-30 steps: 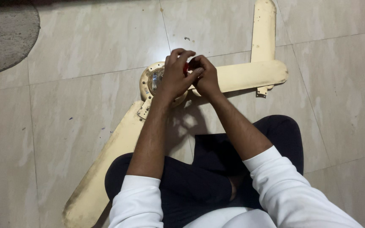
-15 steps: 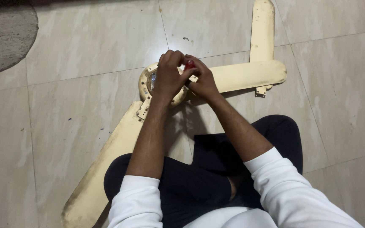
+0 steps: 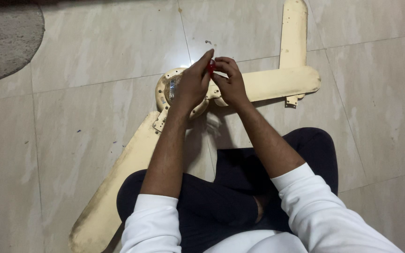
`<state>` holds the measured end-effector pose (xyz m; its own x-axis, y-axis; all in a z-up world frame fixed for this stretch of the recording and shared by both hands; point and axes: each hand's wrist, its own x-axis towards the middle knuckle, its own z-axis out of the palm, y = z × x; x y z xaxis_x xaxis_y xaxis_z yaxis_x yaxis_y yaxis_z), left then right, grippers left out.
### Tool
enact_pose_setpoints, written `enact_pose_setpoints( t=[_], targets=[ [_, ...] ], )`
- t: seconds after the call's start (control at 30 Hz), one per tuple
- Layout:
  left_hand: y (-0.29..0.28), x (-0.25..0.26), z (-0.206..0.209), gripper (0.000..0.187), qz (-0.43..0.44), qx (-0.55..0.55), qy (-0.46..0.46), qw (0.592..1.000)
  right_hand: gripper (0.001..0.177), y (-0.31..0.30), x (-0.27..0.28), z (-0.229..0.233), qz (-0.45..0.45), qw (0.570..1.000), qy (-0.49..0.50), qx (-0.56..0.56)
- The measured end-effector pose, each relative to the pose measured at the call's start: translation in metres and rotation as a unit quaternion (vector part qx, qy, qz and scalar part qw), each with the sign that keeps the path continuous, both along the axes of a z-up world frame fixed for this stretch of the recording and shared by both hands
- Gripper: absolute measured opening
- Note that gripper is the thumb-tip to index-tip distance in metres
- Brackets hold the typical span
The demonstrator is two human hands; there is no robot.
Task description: The person sits on the floor and uses a red-handled screwdriver to attach three fan blades to the central hub of an electric fan. They sequentially place each blade onto the hub and tighten the screws to secure them.
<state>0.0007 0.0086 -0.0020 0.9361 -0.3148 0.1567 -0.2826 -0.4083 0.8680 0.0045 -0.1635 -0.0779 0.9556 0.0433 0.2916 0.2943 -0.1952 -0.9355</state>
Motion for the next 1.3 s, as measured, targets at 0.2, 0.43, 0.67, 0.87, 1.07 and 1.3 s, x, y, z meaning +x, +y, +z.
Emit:
enact_pose_setpoints(
  t=[0.2, 0.43, 0.67, 0.87, 1.07, 1.3],
  targets=[
    [0.000, -0.003, 0.011, 0.026, 0.080, 0.070, -0.107, 0.989, 0.051, 0.014, -0.014, 0.011, 0.028, 0.995, -0.006, 0.097],
    [-0.003, -0.002, 0.007, 0.059, 0.052, -0.003, -0.152, 0.987, 0.037, 0.016, -0.009, 0.019, -0.075, 0.994, -0.006, -0.085],
    [0.001, 0.002, -0.008, 0.050, -0.042, -0.040, -0.130, 0.990, 0.043, 0.005, -0.005, 0.013, 0.045, 0.987, 0.025, 0.154],
    [0.006, -0.001, 0.001, 0.042, 0.117, 0.069, -0.183, 0.974, 0.029, 0.004, -0.006, -0.006, -0.039, 0.964, 0.086, -0.247],
    [0.005, -0.006, 0.003, 0.055, 0.215, 0.133, -0.267, 0.930, 0.019, 0.013, 0.000, -0.036, -0.052, 0.937, 0.043, -0.343],
    [0.013, 0.000, 0.008, 0.049, 0.289, 0.065, -0.290, 0.910, 0.011, 0.011, 0.020, -0.043, -0.021, 0.931, 0.103, -0.350]
  ],
)
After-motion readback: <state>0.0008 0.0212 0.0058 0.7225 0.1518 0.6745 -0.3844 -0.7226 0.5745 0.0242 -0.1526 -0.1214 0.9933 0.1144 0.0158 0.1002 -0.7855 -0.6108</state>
